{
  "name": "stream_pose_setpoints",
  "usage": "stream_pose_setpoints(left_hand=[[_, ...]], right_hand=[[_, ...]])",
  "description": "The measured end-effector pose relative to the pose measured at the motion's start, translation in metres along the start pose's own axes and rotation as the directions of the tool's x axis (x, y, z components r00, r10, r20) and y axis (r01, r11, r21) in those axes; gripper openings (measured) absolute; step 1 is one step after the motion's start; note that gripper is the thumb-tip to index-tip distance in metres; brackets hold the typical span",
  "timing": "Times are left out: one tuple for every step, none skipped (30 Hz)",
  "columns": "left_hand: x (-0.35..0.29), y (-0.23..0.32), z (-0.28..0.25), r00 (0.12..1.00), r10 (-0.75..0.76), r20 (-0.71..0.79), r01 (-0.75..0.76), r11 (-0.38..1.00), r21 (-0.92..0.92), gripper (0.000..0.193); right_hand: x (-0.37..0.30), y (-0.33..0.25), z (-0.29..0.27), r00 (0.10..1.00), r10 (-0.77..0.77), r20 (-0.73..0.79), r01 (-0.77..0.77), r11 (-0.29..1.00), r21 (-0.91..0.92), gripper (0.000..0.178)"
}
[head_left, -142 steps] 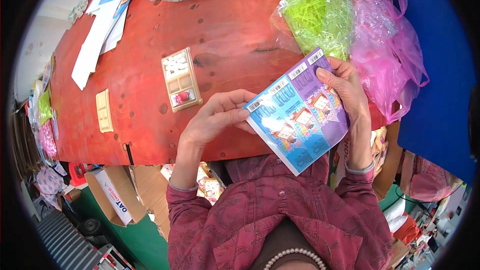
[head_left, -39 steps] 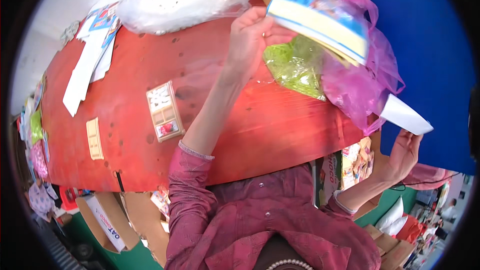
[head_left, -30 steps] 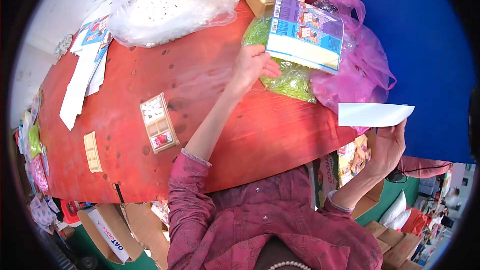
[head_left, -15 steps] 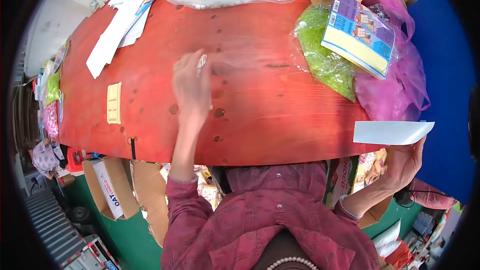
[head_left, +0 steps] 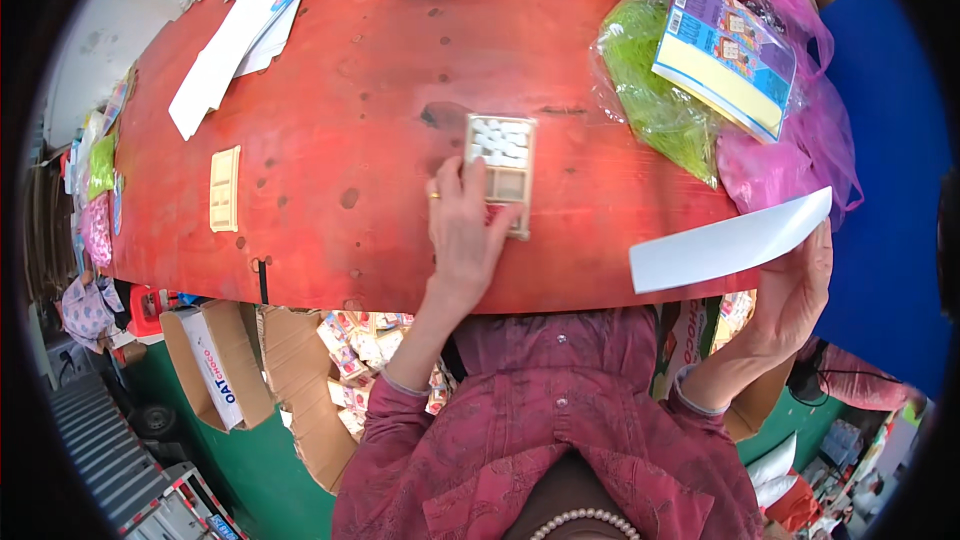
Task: Applying stickers to plastic toy parts and organizing them for packaging.
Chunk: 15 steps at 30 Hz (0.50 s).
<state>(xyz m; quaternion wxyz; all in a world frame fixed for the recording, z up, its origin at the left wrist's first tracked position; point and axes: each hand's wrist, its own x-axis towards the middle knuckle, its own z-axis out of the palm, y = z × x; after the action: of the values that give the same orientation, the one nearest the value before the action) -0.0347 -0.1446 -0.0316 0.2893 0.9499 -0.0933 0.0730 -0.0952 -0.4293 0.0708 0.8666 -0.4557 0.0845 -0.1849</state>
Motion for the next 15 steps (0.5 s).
stream_pose_setpoints(left_hand=[[-0.005, 0.008, 0.004, 1.000, -0.015, -0.003, 0.015, 1.000, -0.010, 0.059], [-0.009, 0.013, 0.005, 1.000, -0.029, -0.005, 0.029, 0.999, -0.020, 0.061], [-0.010, 0.016, 0.003, 1.000, -0.022, 0.004, 0.022, 0.999, -0.027, 0.061], [-0.011, 0.019, -0.002, 1.000, 0.006, -0.022, -0.008, 0.993, -0.115, 0.063], [-0.011, 0.023, -0.007, 0.998, 0.032, -0.050, -0.041, 0.978, -0.202, 0.065], [-0.010, 0.030, -0.017, 0.998, 0.044, -0.039, -0.051, 0.976, -0.210, 0.065], [-0.011, 0.038, -0.032, 0.995, 0.078, 0.057, -0.046, 0.902, -0.429, 0.066], [-0.011, 0.047, -0.044, 0.981, 0.131, 0.142, -0.014, 0.781, -0.624, 0.068], [-0.010, 0.058, -0.053, 0.980, 0.135, 0.145, -0.014, 0.779, -0.627, 0.068], [-0.009, 0.069, -0.057, 0.968, 0.183, 0.175, -0.029, 0.767, -0.641, 0.069], [-0.012, 0.076, -0.057, 0.952, 0.230, 0.204, -0.042, 0.754, -0.655, 0.071], [-0.022, 0.076, -0.052, 0.953, 0.225, 0.204, -0.039, 0.756, -0.654, 0.071], [-0.033, 0.076, -0.042, 0.945, 0.211, 0.250, 0.046, 0.672, -0.739, 0.073], [-0.040, 0.077, -0.036, 0.933, 0.201, 0.298, 0.134, 0.575, -0.807, 0.076], [-0.040, 0.079, -0.034, 0.958, 0.177, 0.224, 0.104, 0.517, -0.850, 0.073]], right_hand=[[0.000, 0.001, 0.008, 0.995, -0.051, -0.082, 0.043, 0.994, -0.096, 0.021], [-0.001, 0.000, 0.007, 0.995, -0.053, -0.089, 0.043, 0.994, -0.103, 0.021], [-0.002, -0.002, 0.007, 0.996, -0.084, -0.035, 0.076, 0.982, -0.175, 0.018], [-0.002, -0.004, 0.010, 0.994, -0.110, 0.020, 0.112, 0.963, -0.244, 0.015], [-0.005, -0.001, 0.015, 0.979, -0.180, -0.095, 0.141, 0.935, -0.325, 0.008], [-0.008, 0.002, 0.025, 0.976, -0.189, -0.109, 0.143, 0.932, -0.331, 0.008], [-0.010, 0.008, 0.037, 0.975, -0.223, -0.009, 0.192, 0.856, -0.480, 0.006], [-0.012, 0.014, 0.048, 0.966, -0.239, 0.096, 0.247, 0.754, -0.609, 0.007], [-0.015, 0.021, 0.060, 0.964, -0.199, 0.176, 0.266, 0.702, -0.660, 0.007], [-0.018, 0.030, 0.070, 0.956, -0.149, 0.252, 0.287, 0.651, -0.703, 0.007], [-0.018, 0.038, 0.077, 0.925, -0.103, 0.365, 0.349, 0.610, -0.712, 0.003], [-0.020, 0.045, 0.086, 0.878, -0.047, 0.476, 0.415, 0.571, -0.708, 0.001], [-0.025, 0.056, 0.092, 0.881, -0.035, 0.471, 0.389, 0.618, -0.683, 0.005], [-0.030, 0.065, 0.095, 0.884, -0.020, 0.468, 0.362, 0.662, -0.656, 0.009], [-0.028, 0.067, 0.093, 0.886, -0.019, 0.463, 0.359, 0.660, -0.660, 0.009]])
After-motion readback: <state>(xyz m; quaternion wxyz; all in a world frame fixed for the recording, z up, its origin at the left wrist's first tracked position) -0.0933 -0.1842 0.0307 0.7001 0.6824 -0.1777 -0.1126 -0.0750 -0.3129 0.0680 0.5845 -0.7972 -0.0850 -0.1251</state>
